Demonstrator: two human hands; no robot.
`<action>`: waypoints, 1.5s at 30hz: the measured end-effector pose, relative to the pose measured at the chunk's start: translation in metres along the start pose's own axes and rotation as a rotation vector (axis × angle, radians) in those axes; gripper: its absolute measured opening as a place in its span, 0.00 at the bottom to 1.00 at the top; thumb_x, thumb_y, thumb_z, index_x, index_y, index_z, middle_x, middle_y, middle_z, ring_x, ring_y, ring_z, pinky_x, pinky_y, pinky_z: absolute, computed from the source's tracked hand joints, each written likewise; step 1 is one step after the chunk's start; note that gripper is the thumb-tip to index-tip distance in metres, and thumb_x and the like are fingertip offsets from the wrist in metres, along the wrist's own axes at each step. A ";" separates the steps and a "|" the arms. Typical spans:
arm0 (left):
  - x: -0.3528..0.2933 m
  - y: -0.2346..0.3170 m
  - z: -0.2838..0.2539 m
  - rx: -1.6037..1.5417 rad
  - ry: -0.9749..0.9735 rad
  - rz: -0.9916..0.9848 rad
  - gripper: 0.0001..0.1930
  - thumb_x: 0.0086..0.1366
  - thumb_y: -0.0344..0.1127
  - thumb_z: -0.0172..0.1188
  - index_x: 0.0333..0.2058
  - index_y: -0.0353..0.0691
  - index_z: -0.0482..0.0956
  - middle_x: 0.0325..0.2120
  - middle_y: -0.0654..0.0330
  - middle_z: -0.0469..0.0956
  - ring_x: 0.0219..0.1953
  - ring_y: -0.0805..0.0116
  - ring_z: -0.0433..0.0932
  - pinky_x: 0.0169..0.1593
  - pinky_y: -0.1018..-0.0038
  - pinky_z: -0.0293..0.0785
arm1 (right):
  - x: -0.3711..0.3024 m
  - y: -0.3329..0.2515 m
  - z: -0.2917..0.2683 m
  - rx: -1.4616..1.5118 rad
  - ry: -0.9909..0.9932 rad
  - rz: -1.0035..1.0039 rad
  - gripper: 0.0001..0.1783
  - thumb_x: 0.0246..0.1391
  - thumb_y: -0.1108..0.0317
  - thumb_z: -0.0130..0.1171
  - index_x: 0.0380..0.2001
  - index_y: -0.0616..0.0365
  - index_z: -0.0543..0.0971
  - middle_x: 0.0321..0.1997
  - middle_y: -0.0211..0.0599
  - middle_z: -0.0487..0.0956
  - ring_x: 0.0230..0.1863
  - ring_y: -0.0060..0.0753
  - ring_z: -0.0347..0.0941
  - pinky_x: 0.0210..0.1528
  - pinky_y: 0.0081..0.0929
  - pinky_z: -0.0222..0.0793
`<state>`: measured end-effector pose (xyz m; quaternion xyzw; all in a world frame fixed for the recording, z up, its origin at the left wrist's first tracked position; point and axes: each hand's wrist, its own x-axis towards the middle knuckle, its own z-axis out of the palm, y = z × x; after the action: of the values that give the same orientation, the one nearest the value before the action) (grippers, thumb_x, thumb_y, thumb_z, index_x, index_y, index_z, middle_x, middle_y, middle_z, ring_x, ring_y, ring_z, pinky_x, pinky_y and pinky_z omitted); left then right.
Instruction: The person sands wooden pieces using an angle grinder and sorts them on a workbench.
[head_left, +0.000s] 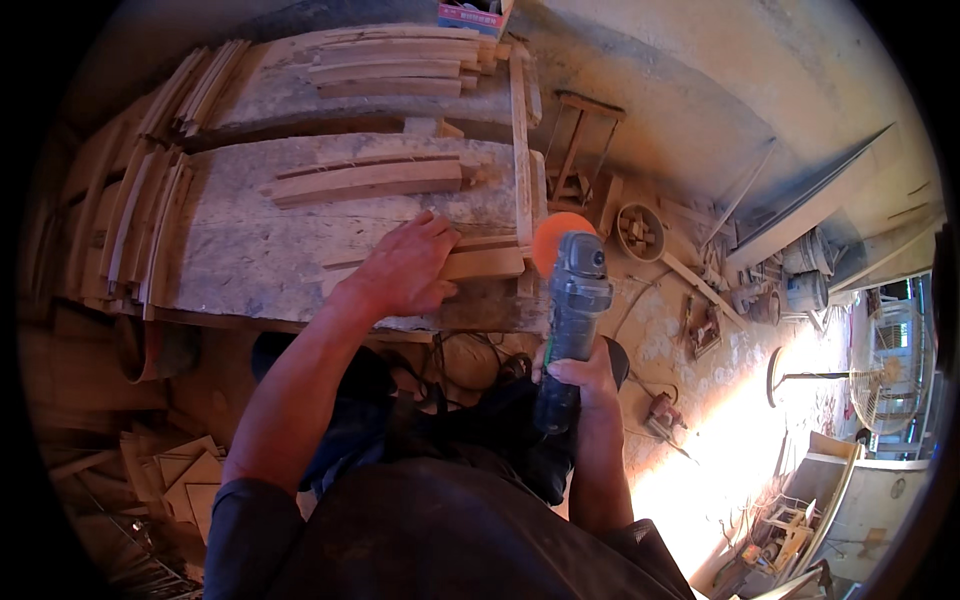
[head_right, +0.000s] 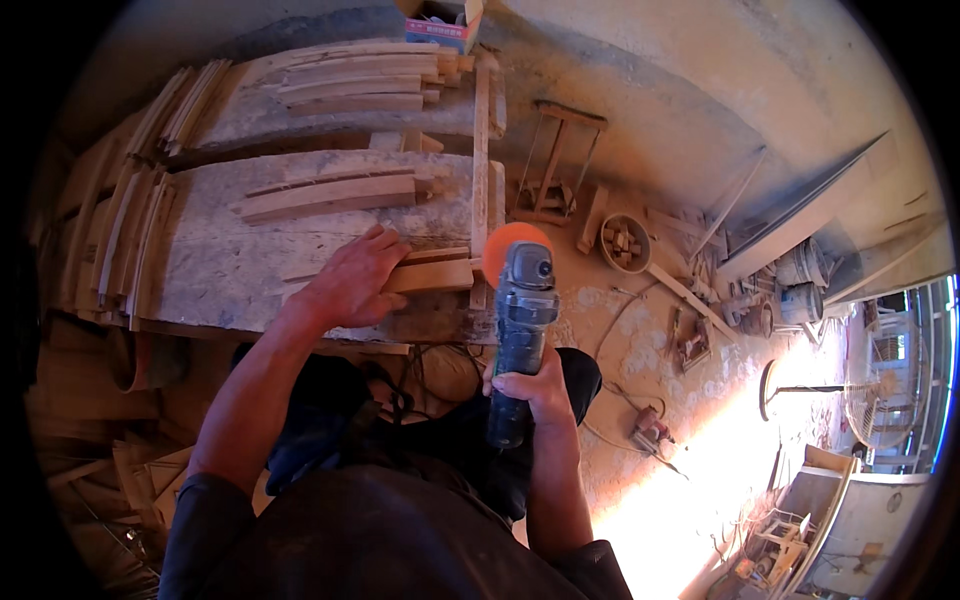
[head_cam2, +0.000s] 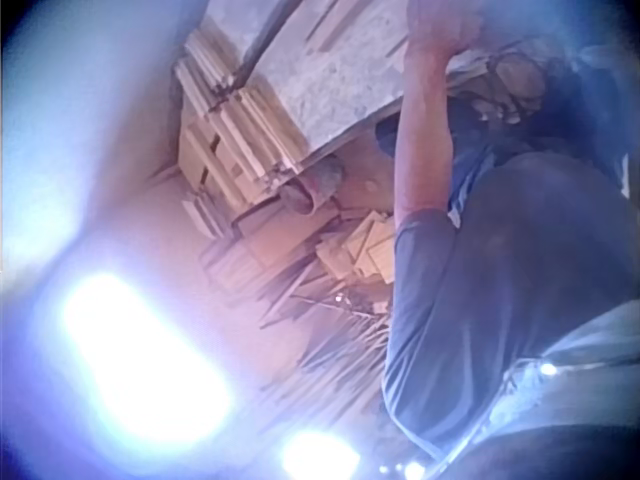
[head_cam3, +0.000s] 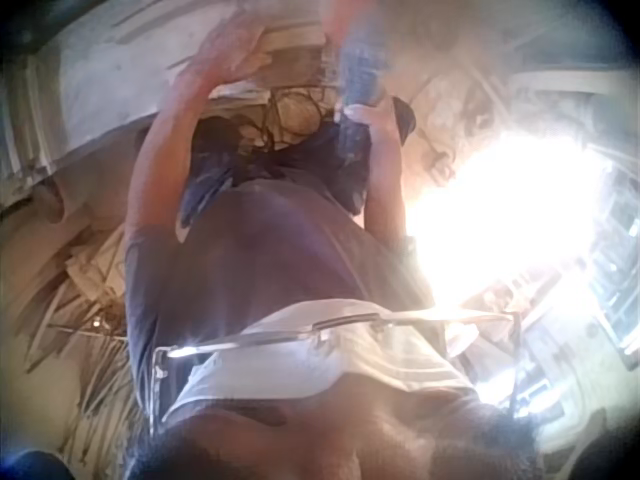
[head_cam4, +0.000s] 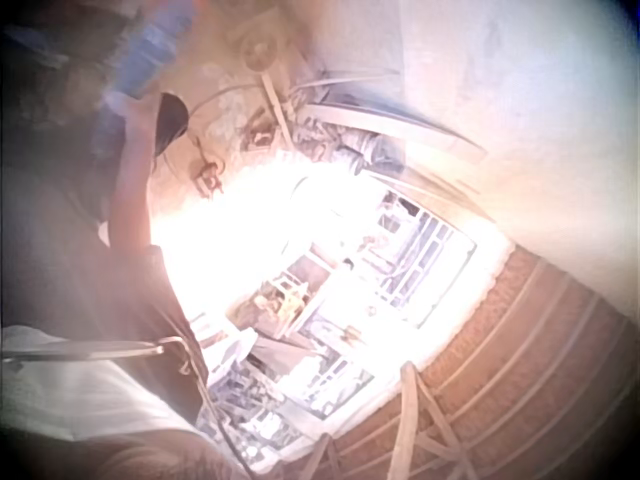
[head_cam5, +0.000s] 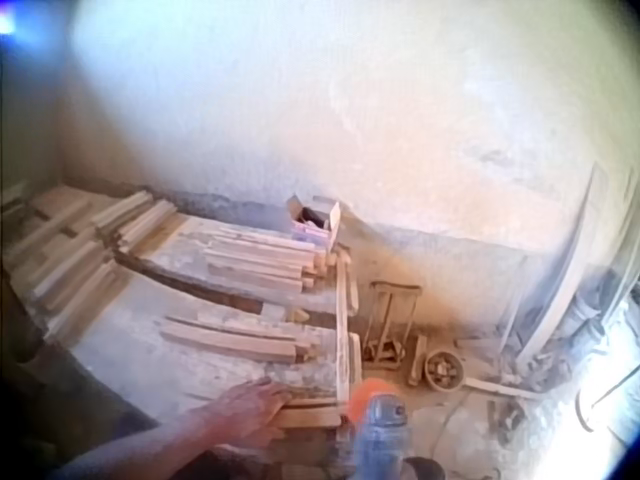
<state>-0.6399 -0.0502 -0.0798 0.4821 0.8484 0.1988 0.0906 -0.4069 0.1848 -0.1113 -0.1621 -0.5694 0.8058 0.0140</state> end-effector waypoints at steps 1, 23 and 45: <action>0.002 -0.001 -0.001 -0.010 -0.013 -0.014 0.35 0.56 0.44 0.73 0.58 0.28 0.77 0.51 0.47 0.76 0.59 0.44 0.73 0.64 0.56 0.71 | -0.003 0.000 -0.001 -0.005 0.032 -0.020 0.31 0.38 0.62 0.72 0.46 0.69 0.78 0.31 0.48 0.84 0.28 0.42 0.83 0.35 0.36 0.81; -0.023 -0.018 0.015 0.283 0.326 -0.143 0.28 0.60 0.39 0.72 0.57 0.37 0.76 0.49 0.50 0.79 0.57 0.48 0.76 0.61 0.54 0.69 | -0.028 0.003 -0.008 0.270 -0.090 -0.064 0.37 0.43 0.68 0.69 0.57 0.68 0.70 0.37 0.54 0.82 0.32 0.50 0.82 0.38 0.44 0.83; -0.007 -0.104 -0.048 0.355 0.287 -0.051 0.40 0.55 0.37 0.74 0.67 0.40 0.71 0.55 0.46 0.78 0.59 0.47 0.76 0.64 0.51 0.70 | -0.100 -0.003 0.088 0.257 0.381 -0.147 0.33 0.43 0.63 0.69 0.52 0.63 0.71 0.31 0.49 0.80 0.26 0.46 0.80 0.31 0.39 0.83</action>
<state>-0.7337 -0.1152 -0.0810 0.4358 0.8862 0.1104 -0.1122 -0.3374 0.0853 -0.0576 -0.2661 -0.4594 0.8234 0.2004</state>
